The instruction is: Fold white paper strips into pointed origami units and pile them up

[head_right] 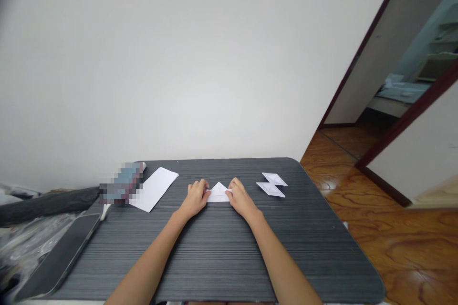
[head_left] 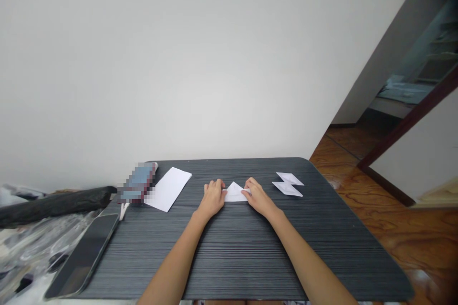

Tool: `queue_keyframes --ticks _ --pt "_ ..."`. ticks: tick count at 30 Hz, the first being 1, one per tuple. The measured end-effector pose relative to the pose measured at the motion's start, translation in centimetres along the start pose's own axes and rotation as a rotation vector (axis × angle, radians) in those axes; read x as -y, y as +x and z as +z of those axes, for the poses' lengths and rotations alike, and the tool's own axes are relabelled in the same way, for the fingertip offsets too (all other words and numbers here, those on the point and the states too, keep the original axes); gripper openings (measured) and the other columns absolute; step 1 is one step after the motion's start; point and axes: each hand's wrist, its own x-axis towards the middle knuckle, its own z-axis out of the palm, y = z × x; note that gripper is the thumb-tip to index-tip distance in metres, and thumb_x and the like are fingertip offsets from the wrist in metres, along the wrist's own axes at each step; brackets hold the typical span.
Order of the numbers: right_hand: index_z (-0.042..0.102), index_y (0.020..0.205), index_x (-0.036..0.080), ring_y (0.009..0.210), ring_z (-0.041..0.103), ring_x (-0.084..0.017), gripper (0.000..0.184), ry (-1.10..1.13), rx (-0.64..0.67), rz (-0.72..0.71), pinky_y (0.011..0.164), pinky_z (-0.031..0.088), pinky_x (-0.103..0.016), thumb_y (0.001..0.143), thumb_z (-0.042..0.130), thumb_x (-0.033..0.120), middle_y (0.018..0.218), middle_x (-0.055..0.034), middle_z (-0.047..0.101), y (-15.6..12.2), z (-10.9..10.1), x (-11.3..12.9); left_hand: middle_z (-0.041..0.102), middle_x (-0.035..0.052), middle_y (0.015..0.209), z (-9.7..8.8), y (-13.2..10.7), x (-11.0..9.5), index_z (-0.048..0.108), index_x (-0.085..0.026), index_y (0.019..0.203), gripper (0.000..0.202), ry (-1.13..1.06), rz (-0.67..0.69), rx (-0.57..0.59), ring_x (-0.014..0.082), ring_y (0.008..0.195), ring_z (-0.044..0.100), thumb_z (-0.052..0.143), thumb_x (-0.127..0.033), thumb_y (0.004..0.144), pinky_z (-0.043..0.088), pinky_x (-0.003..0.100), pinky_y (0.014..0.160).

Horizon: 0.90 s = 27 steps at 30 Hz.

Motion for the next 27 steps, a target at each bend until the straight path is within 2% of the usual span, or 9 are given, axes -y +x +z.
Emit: queue_keyframes --ticks 2,5,9,11,16,19,22,24,27 --pt "0.046 0.078 0.017 0.079 0.043 -0.017 0.006 -0.08 -0.06 0.025 0.073 0.038 -0.031 0.074 0.046 0.013 0.082 -0.0043 0.043 -0.1 0.2 0.3 0.05 0.0049 0.085 -0.1 -0.1 -0.4 0.044 -0.017 0.094 0.018 0.034 -0.017 -0.006 0.0196 0.082 0.042 0.038 -0.015 0.077 0.03 0.033 0.07" --pt "0.048 0.084 0.018 0.08 0.041 -0.019 0.015 -0.245 -0.141 0.022 0.071 0.038 -0.033 0.073 0.045 0.009 0.086 -0.006 0.043 -0.4 0.6 1.1 0.047 0.0054 0.091 -0.3 -0.3 -1.4 0.046 -0.021 0.094 0.025 0.108 0.007 -0.025 0.02 0.086 0.04 0.036 -0.008 0.076 0.03 0.034 0.07" --pt "0.052 0.082 0.019 0.078 0.043 -0.018 0.026 -0.3 -0.021 -0.155 0.07 0.039 -0.03 0.074 0.036 0.0 0.08 -0.0049 0.047 -1.0 1.3 2.0 0.046 0.0058 0.091 -0.2 -0.5 -2.3 0.051 -0.019 0.085 0.027 0.108 0.179 0.008 0.0183 0.086 0.041 0.033 -0.001 0.074 0.032 0.033 0.072" --pt "0.052 0.081 0.017 0.079 0.044 -0.017 0.026 -0.291 -0.014 -0.178 0.073 0.039 -0.031 0.073 0.035 -0.001 0.081 -0.0054 0.049 -1.5 1.4 2.2 0.047 0.006 0.086 0.0 -0.9 -2.3 0.052 -0.016 0.079 0.024 0.076 0.22 0.007 0.0174 0.082 0.042 0.034 -0.001 0.074 0.034 0.032 0.072" --pt "0.054 0.077 0.015 0.08 0.045 -0.018 0.027 -0.279 -0.096 -0.11 0.074 0.04 -0.031 0.069 0.035 -0.002 0.081 -0.0069 0.049 -2.8 0.5 1.6 0.045 0.0063 0.077 0.1 -2.2 -1.4 0.052 -0.014 0.066 0.021 -0.007 0.121 -0.101 0.0161 0.076 0.043 0.035 -0.002 0.072 0.038 0.029 0.072" --pt "0.056 0.07 0.016 0.077 0.046 -0.018 0.023 -0.293 -0.14 -0.05 0.073 0.04 -0.03 0.07 0.037 0.003 0.077 -0.0069 0.049 -3.1 -0.1 1.2 0.045 0.006 0.075 -0.3 -2.3 -1.3 0.051 -0.014 0.063 0.019 -0.004 0.074 -0.104 0.0162 0.075 0.045 0.037 -0.007 0.074 0.038 0.028 0.072" --pt "0.055 0.064 0.016 0.076 0.046 -0.019 0.02 -0.351 -0.168 0.026 0.073 0.038 -0.032 0.076 0.04 0.014 0.072 -0.0075 0.049 -2.5 -0.3 1.2 0.046 0.0064 0.076 -0.5 -1.4 -1.6 0.051 -0.015 0.066 0.014 0.037 0.029 -0.082 0.0179 0.075 0.045 0.042 -0.018 0.076 0.037 0.03 0.07" --pt "0.057 0.071 0.015 0.08 0.045 -0.021 0.017 -0.365 -0.172 0.05 0.073 0.037 -0.034 0.077 0.042 0.023 0.076 -0.0083 0.051 -1.7 -0.1 1.3 0.047 0.0062 0.076 -0.5 -0.7 -1.6 0.051 -0.015 0.067 0.014 0.045 -0.015 -0.057 0.0192 0.077 0.045 0.046 -0.026 0.075 0.035 0.031 0.069" --pt "0.055 0.091 0.017 0.089 0.043 -0.022 0.021 -0.313 -0.143 0.055 0.074 0.037 -0.033 0.077 0.046 0.029 0.092 -0.0087 0.05 -0.5 0.6 1.1 0.049 0.0046 0.077 0.0 0.1 -1.2 0.05 -0.016 0.069 0.013 -0.006 -0.086 -0.025 0.0192 0.081 0.044 0.049 -0.028 0.074 0.033 0.031 0.071"
